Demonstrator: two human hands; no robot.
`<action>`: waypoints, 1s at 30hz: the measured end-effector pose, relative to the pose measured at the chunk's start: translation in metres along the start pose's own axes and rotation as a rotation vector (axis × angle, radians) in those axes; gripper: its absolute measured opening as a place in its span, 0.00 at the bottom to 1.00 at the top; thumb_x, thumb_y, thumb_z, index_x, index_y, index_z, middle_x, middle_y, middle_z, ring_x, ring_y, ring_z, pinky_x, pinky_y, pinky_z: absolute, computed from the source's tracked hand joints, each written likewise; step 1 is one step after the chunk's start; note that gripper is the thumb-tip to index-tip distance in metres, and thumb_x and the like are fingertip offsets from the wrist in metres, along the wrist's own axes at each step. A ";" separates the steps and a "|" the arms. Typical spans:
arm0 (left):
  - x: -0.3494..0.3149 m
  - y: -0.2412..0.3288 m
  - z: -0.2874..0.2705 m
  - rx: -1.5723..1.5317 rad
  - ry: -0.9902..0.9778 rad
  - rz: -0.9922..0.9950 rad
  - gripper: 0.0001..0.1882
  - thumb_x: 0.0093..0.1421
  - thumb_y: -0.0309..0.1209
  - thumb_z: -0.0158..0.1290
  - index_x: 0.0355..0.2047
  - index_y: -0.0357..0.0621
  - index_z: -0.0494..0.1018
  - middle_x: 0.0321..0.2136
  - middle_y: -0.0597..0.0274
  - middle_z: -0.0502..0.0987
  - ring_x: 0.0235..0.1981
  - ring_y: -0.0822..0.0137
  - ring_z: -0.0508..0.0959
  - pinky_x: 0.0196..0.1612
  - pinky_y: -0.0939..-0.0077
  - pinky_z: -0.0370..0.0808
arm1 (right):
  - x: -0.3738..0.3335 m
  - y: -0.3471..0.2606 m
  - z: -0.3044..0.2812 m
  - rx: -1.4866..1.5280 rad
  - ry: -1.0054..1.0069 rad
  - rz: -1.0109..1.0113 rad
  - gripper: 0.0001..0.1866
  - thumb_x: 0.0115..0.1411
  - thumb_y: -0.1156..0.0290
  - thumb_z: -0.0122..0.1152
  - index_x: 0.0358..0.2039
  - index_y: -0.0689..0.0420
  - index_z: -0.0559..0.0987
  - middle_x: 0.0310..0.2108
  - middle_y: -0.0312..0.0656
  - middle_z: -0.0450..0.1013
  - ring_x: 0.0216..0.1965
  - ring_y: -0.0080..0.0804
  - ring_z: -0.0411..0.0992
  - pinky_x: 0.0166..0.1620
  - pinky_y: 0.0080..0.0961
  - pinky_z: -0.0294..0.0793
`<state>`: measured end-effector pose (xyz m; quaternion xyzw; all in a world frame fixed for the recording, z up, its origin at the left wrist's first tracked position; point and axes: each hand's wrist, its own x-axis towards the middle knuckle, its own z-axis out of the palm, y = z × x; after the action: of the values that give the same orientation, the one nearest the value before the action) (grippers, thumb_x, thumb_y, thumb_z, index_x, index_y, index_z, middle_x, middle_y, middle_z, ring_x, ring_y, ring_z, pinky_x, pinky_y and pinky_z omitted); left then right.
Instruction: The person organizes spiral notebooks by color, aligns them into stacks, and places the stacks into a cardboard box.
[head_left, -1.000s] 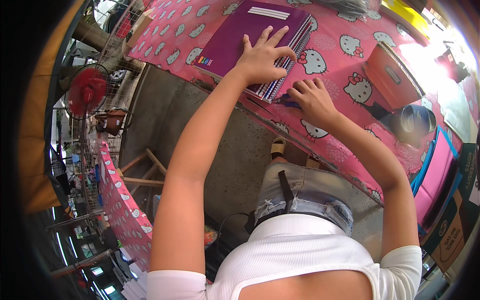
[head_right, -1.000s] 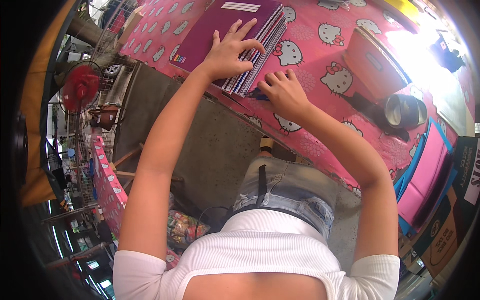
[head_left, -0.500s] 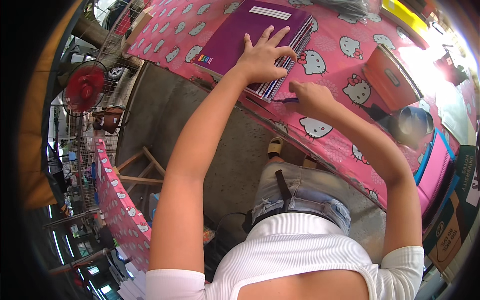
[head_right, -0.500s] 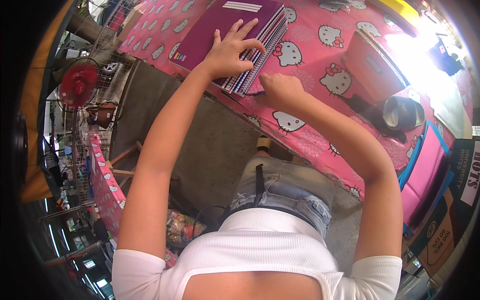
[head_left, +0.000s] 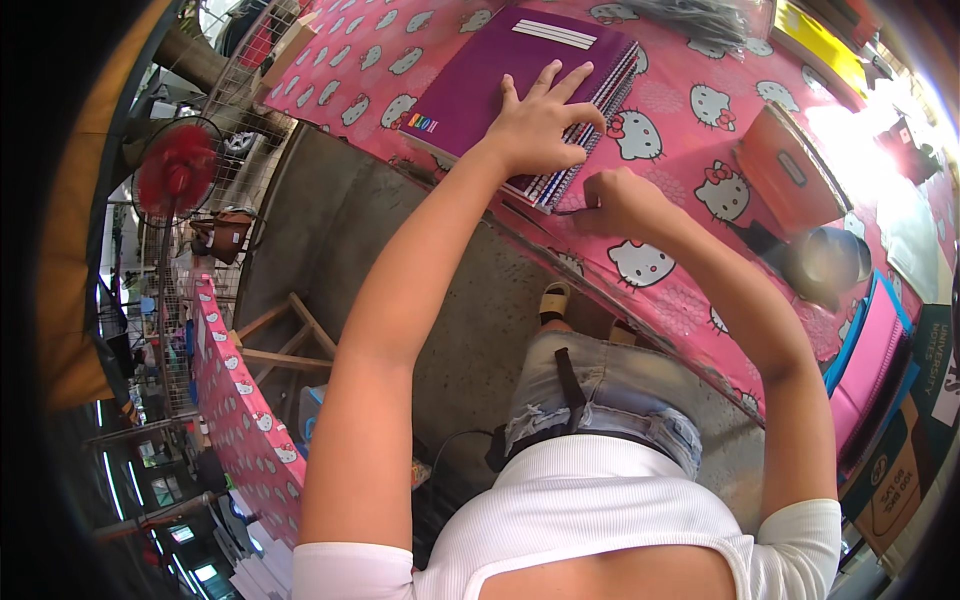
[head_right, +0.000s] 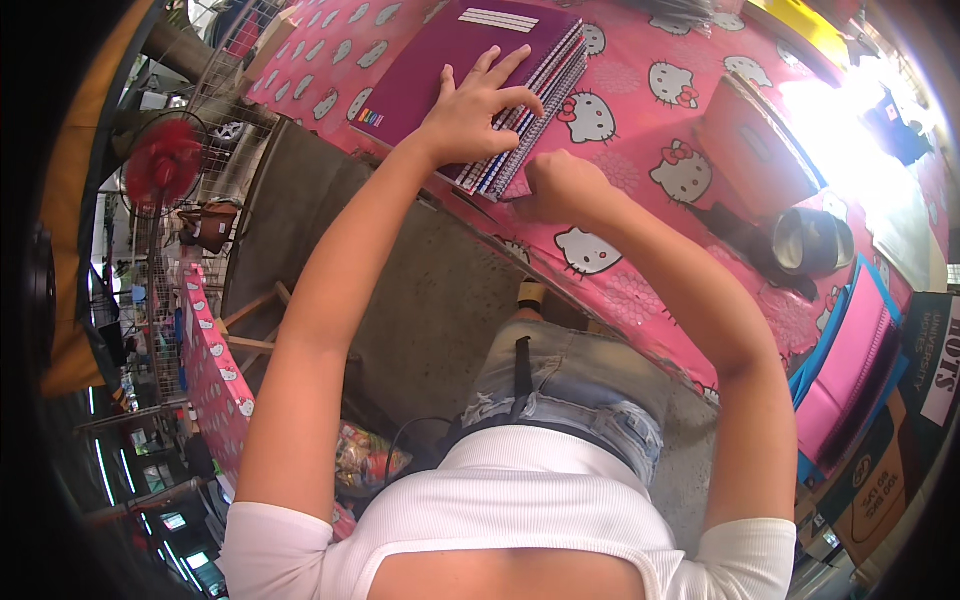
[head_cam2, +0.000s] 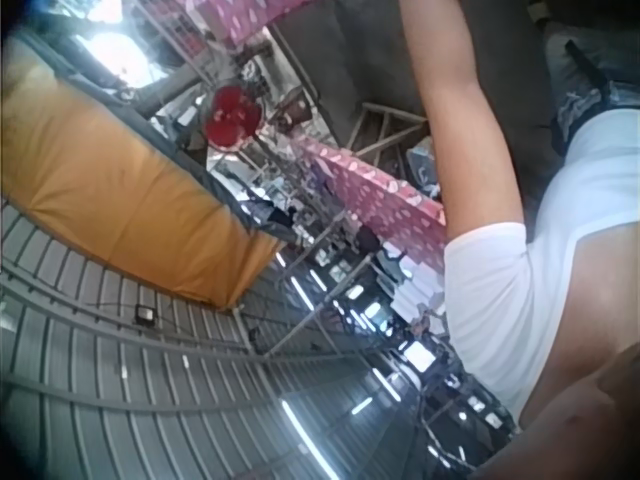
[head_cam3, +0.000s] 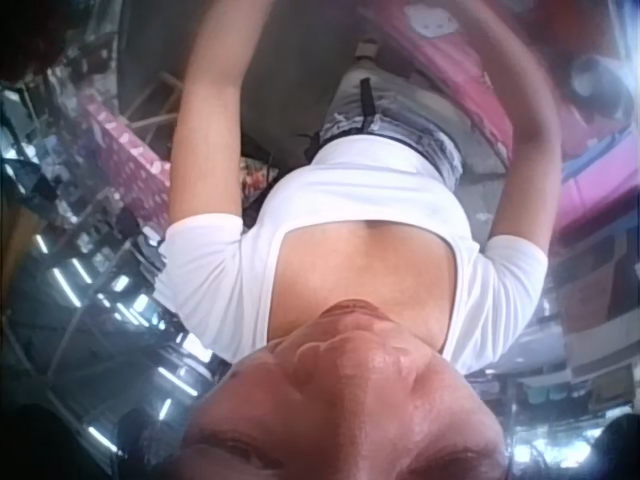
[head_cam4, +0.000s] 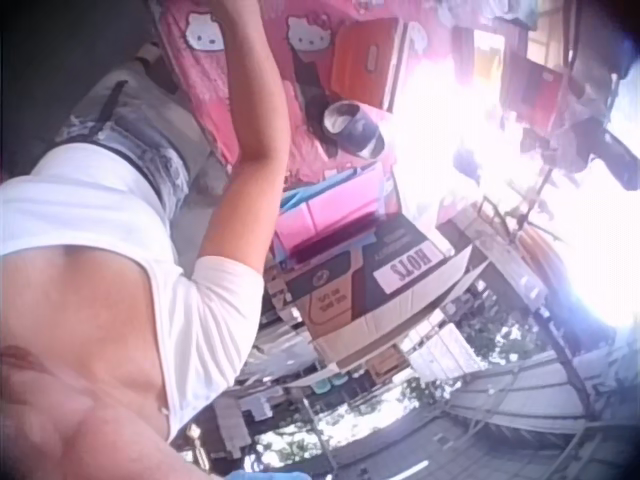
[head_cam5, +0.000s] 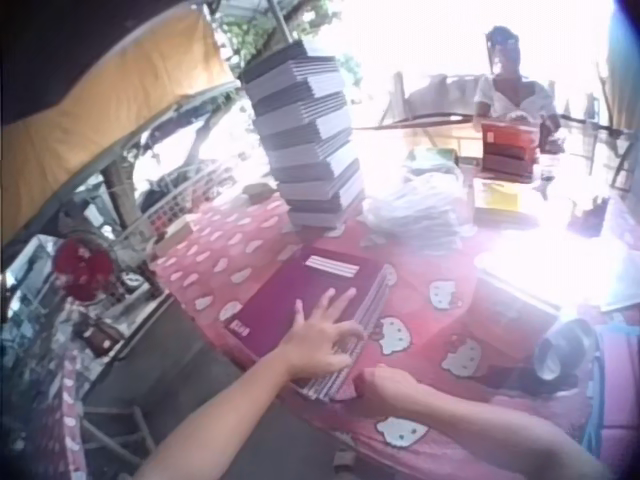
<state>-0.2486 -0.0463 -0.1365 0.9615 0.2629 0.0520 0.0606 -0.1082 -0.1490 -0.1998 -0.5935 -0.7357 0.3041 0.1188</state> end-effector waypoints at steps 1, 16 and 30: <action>0.000 -0.001 0.000 0.008 -0.008 -0.002 0.22 0.42 0.37 0.54 0.42 0.69 0.74 0.68 0.63 0.47 0.68 0.48 0.44 0.59 0.23 0.36 | 0.006 -0.003 -0.009 0.082 -0.109 0.079 0.21 0.50 0.54 0.65 0.28 0.64 0.78 0.22 0.50 0.75 0.22 0.44 0.75 0.28 0.37 0.76; -0.032 -0.075 -0.028 -0.603 1.085 -0.181 0.13 0.60 0.30 0.50 0.44 0.40 0.70 0.48 0.57 0.73 0.48 0.65 0.73 0.51 0.71 0.70 | -0.074 -0.001 -0.002 -0.116 0.354 0.218 0.40 0.56 0.43 0.56 0.57 0.61 0.62 0.58 0.57 0.58 0.60 0.50 0.57 0.60 0.42 0.57; -0.080 -0.172 0.022 -1.948 0.090 -0.556 0.31 0.64 0.56 0.37 0.52 0.42 0.67 0.45 0.61 0.75 0.46 0.68 0.76 0.50 0.68 0.72 | 0.063 -0.025 0.044 1.830 0.670 0.213 0.46 0.57 0.30 0.38 0.62 0.56 0.56 0.58 0.40 0.61 0.57 0.34 0.60 0.59 0.35 0.60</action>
<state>-0.4001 0.0575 -0.1888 0.3955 0.3224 0.2640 0.8185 -0.1684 -0.1053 -0.2314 -0.3910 -0.0867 0.5821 0.7077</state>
